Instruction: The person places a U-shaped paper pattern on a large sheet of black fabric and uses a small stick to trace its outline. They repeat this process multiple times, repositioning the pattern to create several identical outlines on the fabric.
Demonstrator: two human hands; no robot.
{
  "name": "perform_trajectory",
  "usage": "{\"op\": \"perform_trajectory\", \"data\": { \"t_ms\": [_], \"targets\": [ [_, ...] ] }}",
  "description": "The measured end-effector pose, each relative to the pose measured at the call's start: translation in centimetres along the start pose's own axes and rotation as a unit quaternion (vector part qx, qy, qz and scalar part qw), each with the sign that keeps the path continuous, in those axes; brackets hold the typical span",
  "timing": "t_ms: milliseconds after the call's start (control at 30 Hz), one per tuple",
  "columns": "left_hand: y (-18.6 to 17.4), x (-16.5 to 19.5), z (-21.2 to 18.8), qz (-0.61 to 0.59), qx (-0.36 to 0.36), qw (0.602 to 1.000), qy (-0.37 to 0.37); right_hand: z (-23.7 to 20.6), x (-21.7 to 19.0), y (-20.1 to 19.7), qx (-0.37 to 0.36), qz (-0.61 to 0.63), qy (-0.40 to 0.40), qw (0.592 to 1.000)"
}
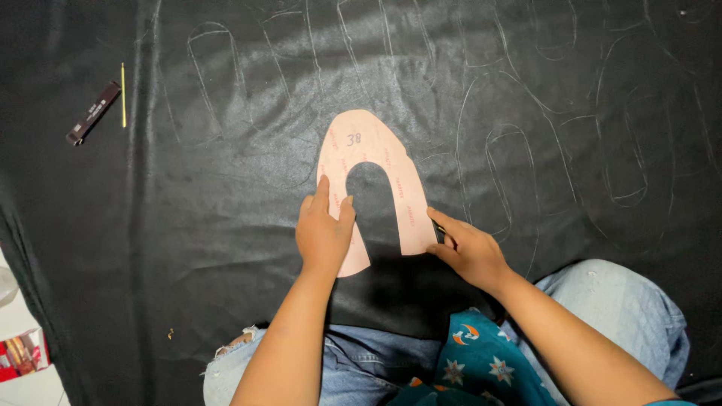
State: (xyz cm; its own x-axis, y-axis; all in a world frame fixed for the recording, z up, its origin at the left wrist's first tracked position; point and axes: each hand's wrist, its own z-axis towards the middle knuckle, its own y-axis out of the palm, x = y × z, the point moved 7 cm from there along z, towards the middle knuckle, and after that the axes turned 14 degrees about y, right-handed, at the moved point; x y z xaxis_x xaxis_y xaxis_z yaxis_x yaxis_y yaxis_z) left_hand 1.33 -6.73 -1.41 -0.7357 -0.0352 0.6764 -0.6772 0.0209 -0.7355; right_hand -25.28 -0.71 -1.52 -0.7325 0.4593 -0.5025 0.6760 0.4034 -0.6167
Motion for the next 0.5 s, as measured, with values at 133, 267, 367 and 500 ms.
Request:
{"op": "perform_trajectory", "data": {
  "t_ms": [133,267,367,500],
  "targets": [
    [0.8,0.1,0.4,0.008,0.01,1.0,0.005,0.8,0.5,-0.5,0.015,0.003,-0.029,0.999],
    [1.8,0.2,0.7,0.028,0.009,1.0,0.003,1.8,2.5,-0.6,-0.01,0.045,-0.004,0.999],
    [2.3,0.3,0.7,0.019,0.016,1.0,0.008,3.1,4.4,-0.6,-0.055,0.144,0.029,0.988],
    [2.7,0.7,0.2,0.019,0.025,0.999,0.035,4.0,6.6,-0.3,-0.091,0.253,0.084,0.96]
  ]
}}
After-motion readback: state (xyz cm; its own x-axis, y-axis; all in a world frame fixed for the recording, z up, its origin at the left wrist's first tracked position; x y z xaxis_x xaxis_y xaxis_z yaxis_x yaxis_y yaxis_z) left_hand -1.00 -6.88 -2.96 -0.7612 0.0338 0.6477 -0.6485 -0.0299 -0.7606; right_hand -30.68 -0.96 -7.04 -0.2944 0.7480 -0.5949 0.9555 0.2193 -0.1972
